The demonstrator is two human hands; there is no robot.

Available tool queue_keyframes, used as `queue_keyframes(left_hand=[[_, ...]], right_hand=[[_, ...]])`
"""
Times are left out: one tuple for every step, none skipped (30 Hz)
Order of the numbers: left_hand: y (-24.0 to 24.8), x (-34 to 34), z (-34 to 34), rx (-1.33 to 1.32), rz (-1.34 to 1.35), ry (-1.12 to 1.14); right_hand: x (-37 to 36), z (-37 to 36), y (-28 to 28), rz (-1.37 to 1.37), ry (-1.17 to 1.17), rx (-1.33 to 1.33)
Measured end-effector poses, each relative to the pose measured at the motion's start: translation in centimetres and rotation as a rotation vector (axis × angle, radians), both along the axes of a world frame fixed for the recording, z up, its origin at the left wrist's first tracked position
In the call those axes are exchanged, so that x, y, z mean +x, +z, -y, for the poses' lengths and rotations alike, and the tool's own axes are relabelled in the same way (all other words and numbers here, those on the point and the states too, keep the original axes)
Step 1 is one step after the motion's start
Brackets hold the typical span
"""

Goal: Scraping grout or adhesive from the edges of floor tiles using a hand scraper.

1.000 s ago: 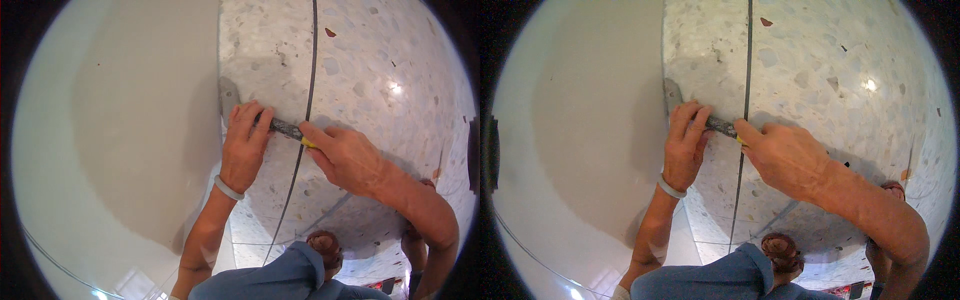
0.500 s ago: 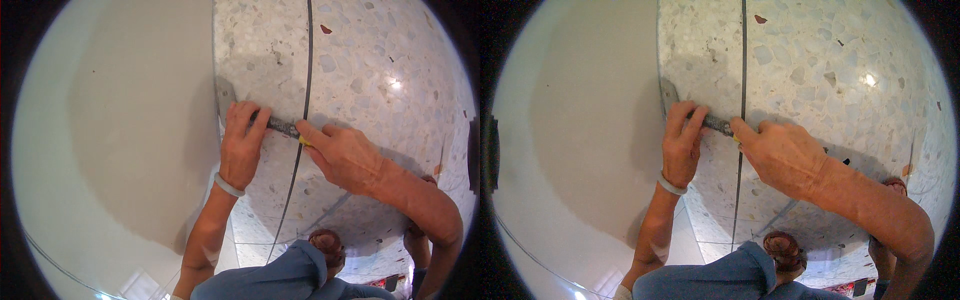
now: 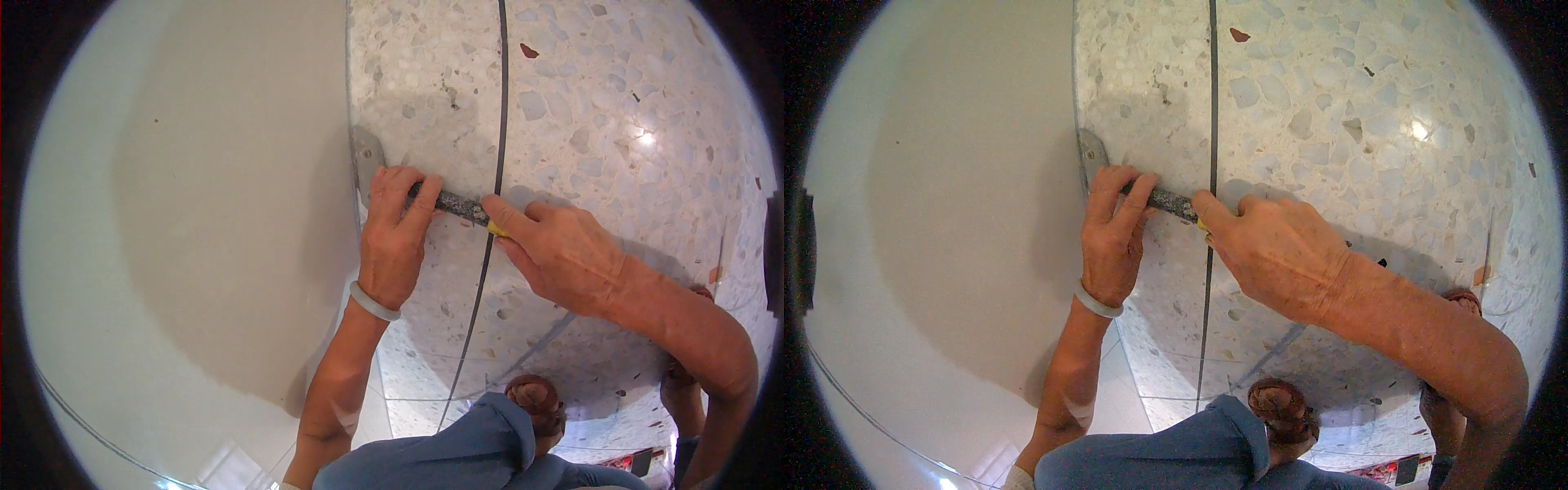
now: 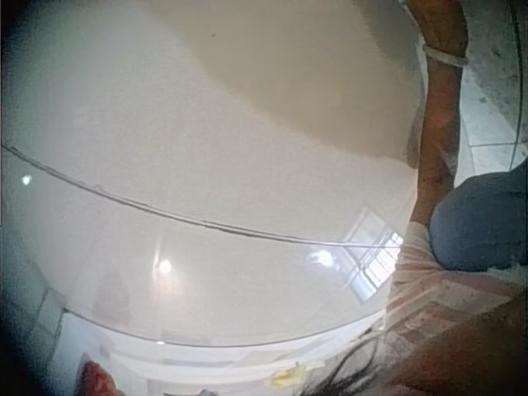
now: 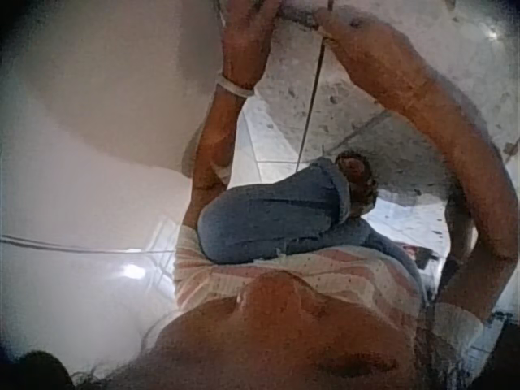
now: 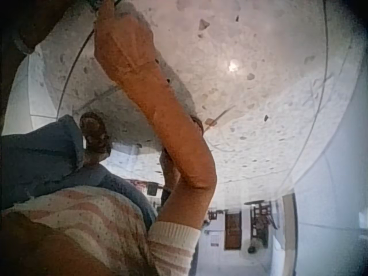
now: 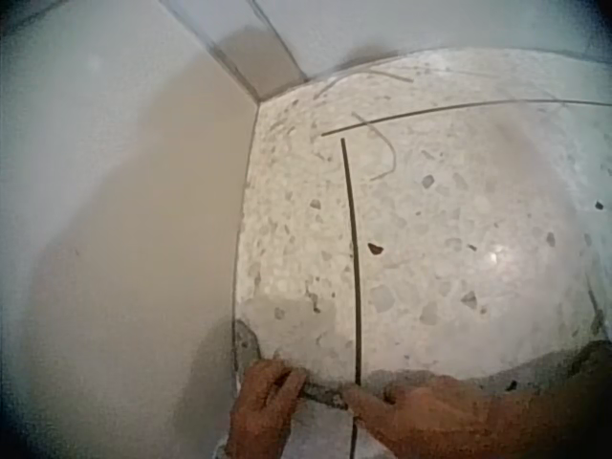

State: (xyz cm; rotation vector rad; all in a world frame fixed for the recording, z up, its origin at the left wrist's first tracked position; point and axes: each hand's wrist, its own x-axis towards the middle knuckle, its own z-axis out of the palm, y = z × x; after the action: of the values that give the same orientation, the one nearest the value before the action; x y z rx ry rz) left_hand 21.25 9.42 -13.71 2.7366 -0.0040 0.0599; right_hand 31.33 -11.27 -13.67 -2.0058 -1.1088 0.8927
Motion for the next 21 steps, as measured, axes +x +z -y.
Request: queue_keyframes(left_hand=[[-0.03, 0.02, 0.0, 0.0, 0.001, 0.001], [-0.05, 0.0, -0.05, 0.001, 0.001, 0.001], [-0.09, -0.06, -0.13, -0.003, 0.002, 0.0], [-0.1, -0.08, -0.17, -0.008, 0.002, -0.001], [-0.05, -0.01, -0.14, -0.008, 0.002, -0.002], [0.06, 0.09, -0.08, 0.003, 0.0, -0.004], [0.11, 0.15, -0.05, 0.015, -0.003, -0.006], [0.09, 0.14, -0.09, 0.016, -0.003, -0.005], [0.04, 0.12, -0.18, 0.017, 0.004, -0.011], [0.02, 0.1, -0.24, 0.018, 0.011, -0.016], [-0.04, 0.1, -0.25, 0.016, 0.011, -0.016], [-0.1, 0.1, -0.27, 0.007, 0.011, -0.015], [-0.16, 0.09, -0.27, -0.002, 0.01, -0.014], [-0.1, 0.11, -0.29, -0.001, 0.01, -0.014], [-0.02, 0.15, -0.29, -0.005, 0.001, -0.01], [0.04, 0.19, -0.29, -0.009, -0.008, -0.006], [0.05, 0.24, -0.29, -0.01, -0.008, -0.005], [0.03, 0.31, -0.29, -0.004, 0.001, -0.013], [-0.01, 0.37, -0.28, 0.001, 0.01, -0.02], [0.0, 0.32, -0.3, 0.001, 0.011, -0.02], [-0.01, 0.28, -0.31, -0.005, 0.015, -0.019]], right_hand=[[0.04, 0.02, 0.0, 0.0, 0.0, 0.0], [0.06, 0.02, 0.03, 0.003, 0.003, 0.001], [0.09, 0.02, 0.05, 0.005, 0.007, 0.003], [0.13, 0.02, 0.07, 0.005, 0.006, 0.003], [0.17, 0.03, 0.06, -0.002, 0.01, -0.001], [0.19, 0.03, 0.05, -0.01, 0.013, -0.005], [0.19, 0.02, 0.04, -0.01, 0.012, -0.006], [0.19, 0.01, 0.04, -0.012, 0.013, -0.008], [0.19, -0.02, 0.04, -0.014, 0.013, -0.011], [0.16, -0.04, 0.01, -0.014, 0.014, -0.01], [0.12, -0.05, -0.03, 0.001, 0.011, 0.0], [0.09, -0.05, -0.07, 0.015, 0.008, 0.009], [0.08, -0.01, -0.09, 0.015, 0.008, 0.007], [0.1, -0.01, -0.03, 0.013, 0.006, 0.013], [0.11, -0.01, 0.0, 0.012, 0.003, 0.018], [0.12, -0.01, 0.01, 0.011, 0.004, 0.018], [0.11, 0.0, -0.01, 0.021, -0.001, 0.025], [0.12, 0.02, -0.05, 0.031, -0.006, 0.032], [0.18, 0.06, -0.17, 0.031, -0.006, 0.031], [0.27, 0.01, -0.27, 0.041, 0.001, 0.034], [0.38, -0.05, -0.36, 0.052, 0.007, 0.037]])
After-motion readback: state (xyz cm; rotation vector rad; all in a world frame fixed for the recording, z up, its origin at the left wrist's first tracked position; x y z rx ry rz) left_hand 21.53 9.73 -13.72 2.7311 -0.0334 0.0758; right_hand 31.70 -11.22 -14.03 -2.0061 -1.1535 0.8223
